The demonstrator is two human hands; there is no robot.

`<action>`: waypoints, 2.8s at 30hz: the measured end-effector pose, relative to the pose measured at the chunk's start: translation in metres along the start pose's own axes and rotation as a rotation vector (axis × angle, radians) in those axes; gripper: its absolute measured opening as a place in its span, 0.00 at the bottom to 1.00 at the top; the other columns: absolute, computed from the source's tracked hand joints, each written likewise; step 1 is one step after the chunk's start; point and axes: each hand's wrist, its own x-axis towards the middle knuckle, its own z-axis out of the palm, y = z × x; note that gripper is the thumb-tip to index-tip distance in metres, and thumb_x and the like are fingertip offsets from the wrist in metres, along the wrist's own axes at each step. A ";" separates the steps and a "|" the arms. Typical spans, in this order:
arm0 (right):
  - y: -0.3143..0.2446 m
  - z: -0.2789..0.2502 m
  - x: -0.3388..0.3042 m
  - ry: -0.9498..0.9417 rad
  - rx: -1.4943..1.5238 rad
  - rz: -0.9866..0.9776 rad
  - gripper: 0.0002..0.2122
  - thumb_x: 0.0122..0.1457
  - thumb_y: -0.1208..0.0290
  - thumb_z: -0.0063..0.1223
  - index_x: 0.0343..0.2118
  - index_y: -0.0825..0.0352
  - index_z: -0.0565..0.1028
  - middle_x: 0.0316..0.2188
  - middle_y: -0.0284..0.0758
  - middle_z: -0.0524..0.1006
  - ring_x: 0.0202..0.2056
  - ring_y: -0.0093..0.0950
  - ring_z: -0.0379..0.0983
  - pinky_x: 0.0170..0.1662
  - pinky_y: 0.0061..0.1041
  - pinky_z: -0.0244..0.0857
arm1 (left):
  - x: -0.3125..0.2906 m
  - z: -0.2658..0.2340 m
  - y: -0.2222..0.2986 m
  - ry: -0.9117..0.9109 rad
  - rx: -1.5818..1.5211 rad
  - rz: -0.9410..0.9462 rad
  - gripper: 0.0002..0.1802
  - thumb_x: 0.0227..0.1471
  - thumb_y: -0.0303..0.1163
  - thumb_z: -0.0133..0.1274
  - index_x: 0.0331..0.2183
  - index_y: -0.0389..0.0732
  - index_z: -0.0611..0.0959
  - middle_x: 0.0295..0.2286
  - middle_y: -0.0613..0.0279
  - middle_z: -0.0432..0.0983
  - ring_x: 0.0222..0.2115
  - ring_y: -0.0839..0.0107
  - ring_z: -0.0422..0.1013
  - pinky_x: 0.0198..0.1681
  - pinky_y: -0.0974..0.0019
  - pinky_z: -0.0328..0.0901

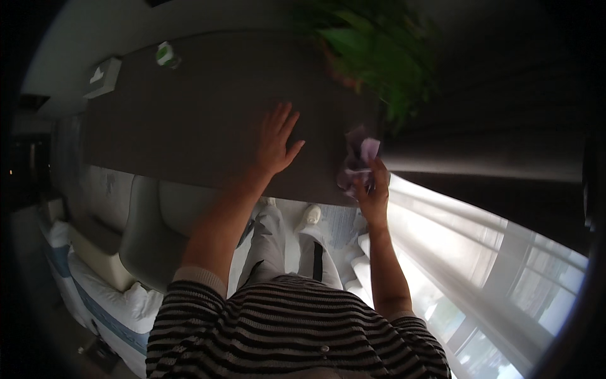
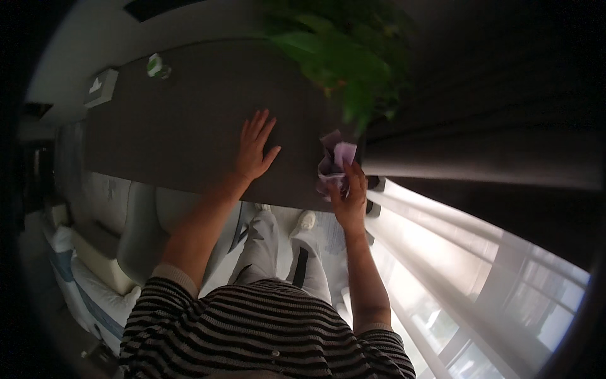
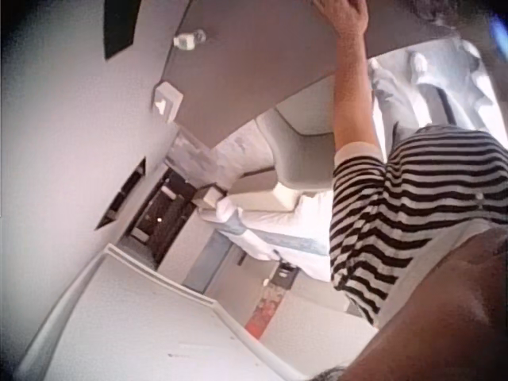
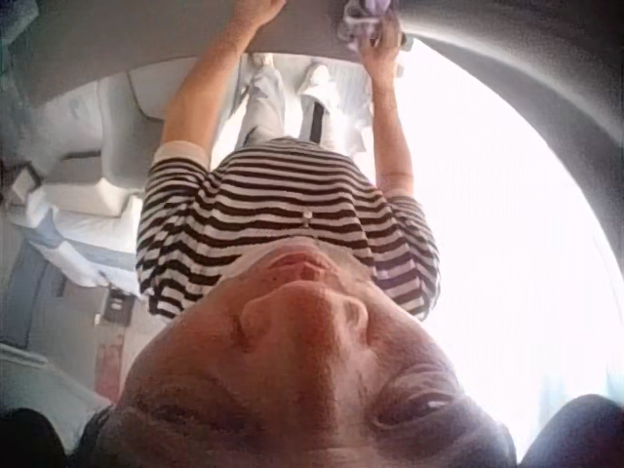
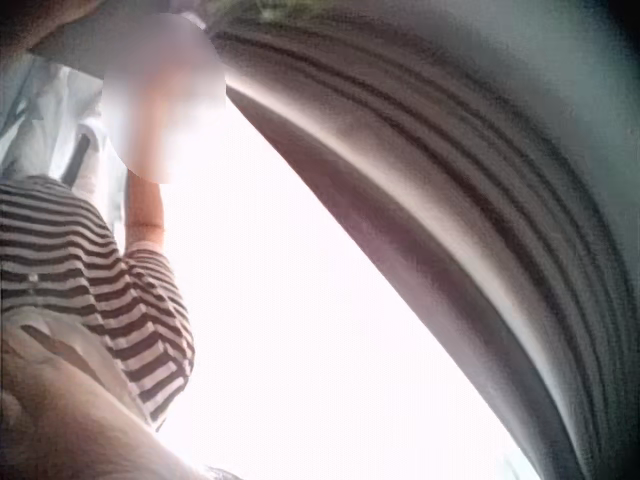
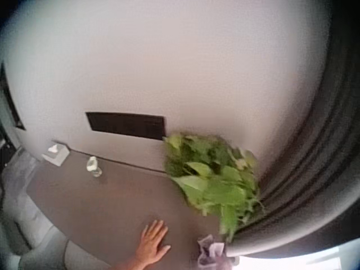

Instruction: The person wipes a white wall and a grey desk with a purple cloth. They also clean the seat and backrest of a grey chair. The person moves around the room to reach different surfaces, including the area behind a potted plant.

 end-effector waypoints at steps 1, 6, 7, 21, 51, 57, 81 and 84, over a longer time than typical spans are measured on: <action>0.002 0.006 0.010 -0.073 -0.392 -0.178 0.29 0.47 0.72 0.61 0.55 0.60 0.66 0.56 0.43 0.63 0.54 0.37 0.62 0.55 0.32 0.58 | -0.006 -0.004 -0.012 0.051 -0.009 -0.027 0.34 0.50 0.40 0.52 0.57 0.43 0.63 0.60 0.53 0.50 0.61 0.51 0.48 0.61 0.48 0.43; 0.002 0.054 0.032 -0.403 -0.851 -0.180 0.31 0.49 0.60 0.56 0.58 0.56 0.62 0.63 0.40 0.52 0.62 0.42 0.47 0.60 0.53 0.40 | -0.104 -0.101 -0.153 0.403 0.395 -0.347 0.22 0.58 0.47 0.41 0.43 0.39 0.75 0.41 0.49 0.71 0.42 0.49 0.65 0.46 0.49 0.59; -0.001 0.070 0.045 -0.357 -0.810 -0.306 0.31 0.49 0.61 0.56 0.58 0.57 0.61 0.63 0.40 0.52 0.63 0.42 0.47 0.60 0.52 0.40 | -0.132 -0.131 -0.188 0.385 0.371 -0.482 0.23 0.58 0.47 0.40 0.45 0.39 0.74 0.41 0.47 0.70 0.43 0.49 0.65 0.45 0.48 0.60; -0.112 0.357 0.216 -0.425 -0.660 -0.818 0.23 0.51 0.70 0.50 0.53 0.62 0.65 0.53 0.40 0.65 0.55 0.39 0.60 0.54 0.44 0.54 | -0.222 -0.211 -0.318 0.493 0.679 -1.103 0.33 0.57 0.50 0.42 0.58 0.40 0.62 0.59 0.48 0.51 0.61 0.50 0.45 0.61 0.48 0.45; -0.254 0.699 0.154 -0.619 -0.295 -1.179 0.17 0.52 0.64 0.51 0.45 0.64 0.72 0.44 0.41 0.73 0.47 0.39 0.68 0.50 0.42 0.58 | -0.227 -0.291 -0.424 0.552 0.665 -1.356 0.34 0.56 0.52 0.42 0.56 0.40 0.64 0.59 0.55 0.52 0.62 0.58 0.45 0.61 0.50 0.45; -0.233 0.621 0.030 -0.969 -0.301 -1.084 0.25 0.48 0.67 0.54 0.51 0.62 0.66 0.57 0.39 0.60 0.60 0.36 0.53 0.59 0.44 0.48 | -0.238 -0.292 -0.437 0.537 0.649 -1.342 0.31 0.57 0.48 0.41 0.56 0.38 0.65 0.59 0.52 0.54 0.61 0.56 0.46 0.63 0.56 0.44; -0.021 0.135 0.010 -0.393 -0.810 -0.234 0.27 0.52 0.69 0.50 0.58 0.59 0.61 0.60 0.41 0.57 0.62 0.40 0.50 0.60 0.48 0.46 | -0.180 -0.218 -0.327 0.264 0.723 -0.644 0.31 0.60 0.48 0.38 0.59 0.41 0.59 0.61 0.50 0.48 0.62 0.52 0.44 0.59 0.39 0.41; 0.007 0.084 0.045 -0.030 -0.834 -0.236 0.25 0.53 0.70 0.50 0.57 0.60 0.63 0.59 0.41 0.59 0.61 0.41 0.52 0.58 0.47 0.49 | -0.119 -0.136 -0.196 -0.029 0.432 -0.439 0.32 0.56 0.41 0.45 0.58 0.39 0.60 0.60 0.48 0.47 0.62 0.50 0.41 0.61 0.40 0.34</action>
